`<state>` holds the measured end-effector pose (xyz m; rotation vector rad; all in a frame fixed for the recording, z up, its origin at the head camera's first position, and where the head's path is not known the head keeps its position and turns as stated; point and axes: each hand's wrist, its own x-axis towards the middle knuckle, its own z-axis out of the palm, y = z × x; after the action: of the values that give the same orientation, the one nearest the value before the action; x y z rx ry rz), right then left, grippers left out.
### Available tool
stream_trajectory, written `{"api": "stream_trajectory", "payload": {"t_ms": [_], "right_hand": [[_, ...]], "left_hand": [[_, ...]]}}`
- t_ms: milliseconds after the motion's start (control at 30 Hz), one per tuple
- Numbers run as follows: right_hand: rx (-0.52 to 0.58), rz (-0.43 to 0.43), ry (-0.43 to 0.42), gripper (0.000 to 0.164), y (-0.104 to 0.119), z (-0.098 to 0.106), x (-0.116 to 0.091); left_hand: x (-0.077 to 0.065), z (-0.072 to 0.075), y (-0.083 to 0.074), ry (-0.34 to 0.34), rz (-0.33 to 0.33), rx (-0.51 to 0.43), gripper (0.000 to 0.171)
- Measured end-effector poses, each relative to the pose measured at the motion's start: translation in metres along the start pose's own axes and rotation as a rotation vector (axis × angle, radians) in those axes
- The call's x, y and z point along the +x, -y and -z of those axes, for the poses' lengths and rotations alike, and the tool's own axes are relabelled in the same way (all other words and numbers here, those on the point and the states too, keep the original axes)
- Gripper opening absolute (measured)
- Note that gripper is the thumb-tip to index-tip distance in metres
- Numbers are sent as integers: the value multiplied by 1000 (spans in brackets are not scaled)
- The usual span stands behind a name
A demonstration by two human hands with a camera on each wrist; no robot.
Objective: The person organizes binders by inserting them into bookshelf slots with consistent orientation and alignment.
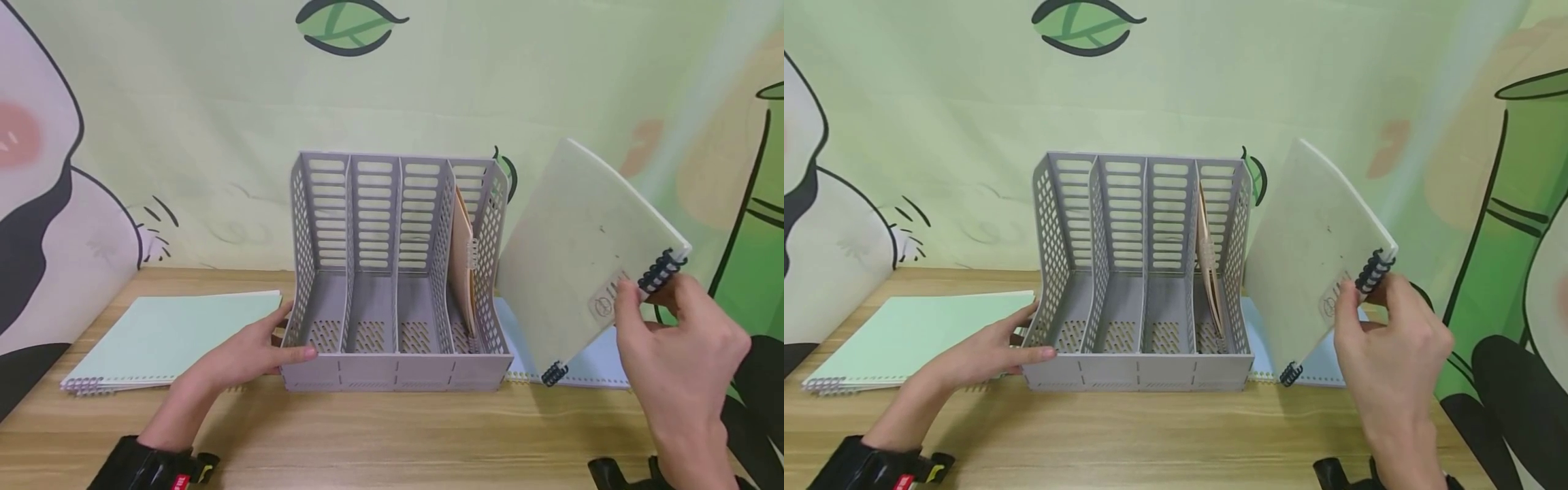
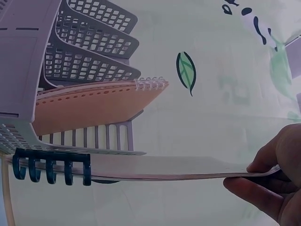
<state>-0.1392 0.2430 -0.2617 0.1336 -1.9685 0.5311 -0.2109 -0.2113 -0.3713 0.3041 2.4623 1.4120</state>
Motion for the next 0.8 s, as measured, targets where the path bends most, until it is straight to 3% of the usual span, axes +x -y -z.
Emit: {"api": "stream_trajectory", "payload": {"t_ms": [333,567,800], "right_hand": [[12,-14,-10,24,12,9,0],[105,-67,-97,18,17,14,3],[124,-119,-64,24,23,22,6]], "left_hand": [[-1,-1,0,1,4,-15,105],[-1,-1,-1,6,-4,-19,107],[-1,0,-2,13,-11,-21,105]]}}
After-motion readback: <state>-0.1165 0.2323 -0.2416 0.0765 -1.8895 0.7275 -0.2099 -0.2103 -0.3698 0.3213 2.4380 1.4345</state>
